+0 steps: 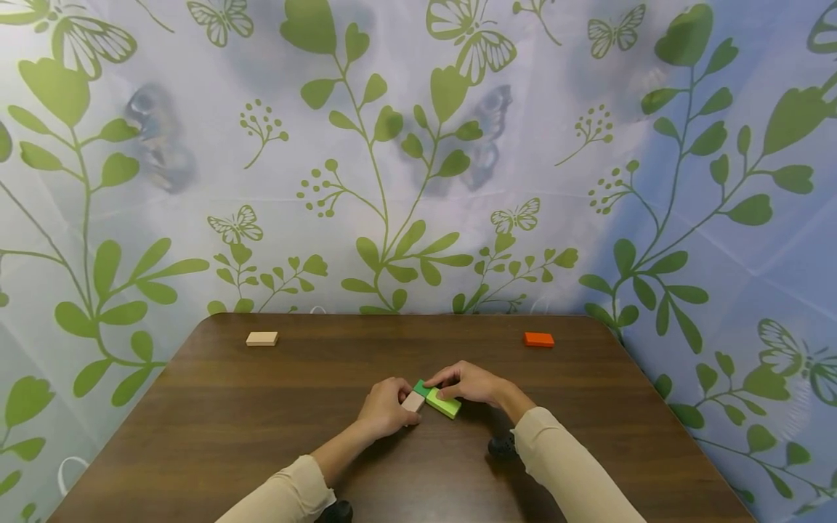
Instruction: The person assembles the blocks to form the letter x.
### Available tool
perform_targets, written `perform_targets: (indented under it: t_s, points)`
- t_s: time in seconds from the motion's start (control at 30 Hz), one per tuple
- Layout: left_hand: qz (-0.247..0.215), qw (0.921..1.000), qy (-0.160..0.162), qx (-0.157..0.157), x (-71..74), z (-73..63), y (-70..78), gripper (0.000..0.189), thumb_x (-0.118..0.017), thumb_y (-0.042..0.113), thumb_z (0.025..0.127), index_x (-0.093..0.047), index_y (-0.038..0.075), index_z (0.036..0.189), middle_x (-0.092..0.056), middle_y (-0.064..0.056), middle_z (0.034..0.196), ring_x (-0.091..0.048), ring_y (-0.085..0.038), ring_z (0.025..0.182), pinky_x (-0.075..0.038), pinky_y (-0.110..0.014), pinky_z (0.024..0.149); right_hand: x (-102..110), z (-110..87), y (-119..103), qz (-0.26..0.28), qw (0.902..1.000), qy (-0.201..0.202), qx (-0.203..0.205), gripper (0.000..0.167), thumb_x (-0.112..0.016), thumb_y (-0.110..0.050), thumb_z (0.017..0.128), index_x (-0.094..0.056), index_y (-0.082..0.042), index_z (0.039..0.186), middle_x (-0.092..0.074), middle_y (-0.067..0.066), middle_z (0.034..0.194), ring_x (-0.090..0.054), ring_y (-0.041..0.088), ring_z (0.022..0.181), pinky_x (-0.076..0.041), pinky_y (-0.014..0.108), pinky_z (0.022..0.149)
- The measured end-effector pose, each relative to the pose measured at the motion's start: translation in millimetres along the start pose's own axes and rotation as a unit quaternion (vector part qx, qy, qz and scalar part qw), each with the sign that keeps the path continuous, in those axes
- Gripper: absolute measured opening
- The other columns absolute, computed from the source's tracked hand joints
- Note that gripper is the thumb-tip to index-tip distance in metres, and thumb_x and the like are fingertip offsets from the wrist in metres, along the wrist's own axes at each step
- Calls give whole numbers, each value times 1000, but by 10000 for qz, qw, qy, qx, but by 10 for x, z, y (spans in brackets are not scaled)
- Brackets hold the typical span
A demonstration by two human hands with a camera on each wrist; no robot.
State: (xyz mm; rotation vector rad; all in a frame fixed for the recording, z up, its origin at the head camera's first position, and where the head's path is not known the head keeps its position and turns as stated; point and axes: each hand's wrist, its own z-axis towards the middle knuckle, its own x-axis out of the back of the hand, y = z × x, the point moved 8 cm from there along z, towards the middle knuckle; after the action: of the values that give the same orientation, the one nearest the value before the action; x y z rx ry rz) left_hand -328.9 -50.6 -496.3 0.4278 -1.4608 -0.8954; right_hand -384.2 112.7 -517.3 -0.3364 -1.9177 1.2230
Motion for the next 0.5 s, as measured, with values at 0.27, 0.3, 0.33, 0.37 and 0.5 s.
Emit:
perform_targets:
  t_s: [0.27, 0.3, 0.33, 0.37, 0.5]
  points:
    - [-54, 10000, -55, -6, -6, 25, -13, 41, -94, 12, 72, -68, -1, 101, -57, -4, 83, -52, -18, 74, -43, -33, 64, 7, 1, -13, 50, 10000, 32, 60, 29, -72, -15, 99, -77, -20, 127, -68, 0, 129, -61, 21, 105, -53, 38, 87]
    - [-75, 9999, -75, -16, -11, 27, -13, 41, -94, 12, 73, -68, -2, 102, -57, -4, 83, -52, -18, 73, -43, -32, 64, 5, -1, -10, 58, 9999, 31, 81, 30, -72, -14, 99, -76, -19, 128, -68, 0, 129, -61, 21, 106, -52, 38, 88]
    - [-95, 9999, -97, -25, -16, 30, -13, 42, -94, 12, 73, -68, -2, 102, -57, -5, 83, -52, -18, 73, -43, -32, 64, 4, -4, -2, 68, 9999, 39, 100, 30, -71, -14, 99, -76, -18, 128, -67, 1, 130, -61, 20, 108, -52, 38, 90]
    - [-112, 9998, -130, -26, -23, 32, -14, 43, -94, 13, 73, -68, -3, 104, -57, -5, 83, -52, -18, 73, -44, -32, 63, 2, -12, 0, 88, 9999, 44, 114, 30, -71, -14, 99, -76, -18, 128, -67, 1, 131, -61, 20, 110, -52, 39, 91]
    - [-119, 9997, -220, -14, -39, 42, -26, 47, -95, 16, 73, -68, -3, 107, -57, -5, 84, -52, -18, 73, -43, -30, 61, 4, -30, 18, 269, 9994, 66, 214, 29, -69, -17, 102, -75, -19, 130, -65, 2, 134, -59, 21, 118, -50, 41, 96]
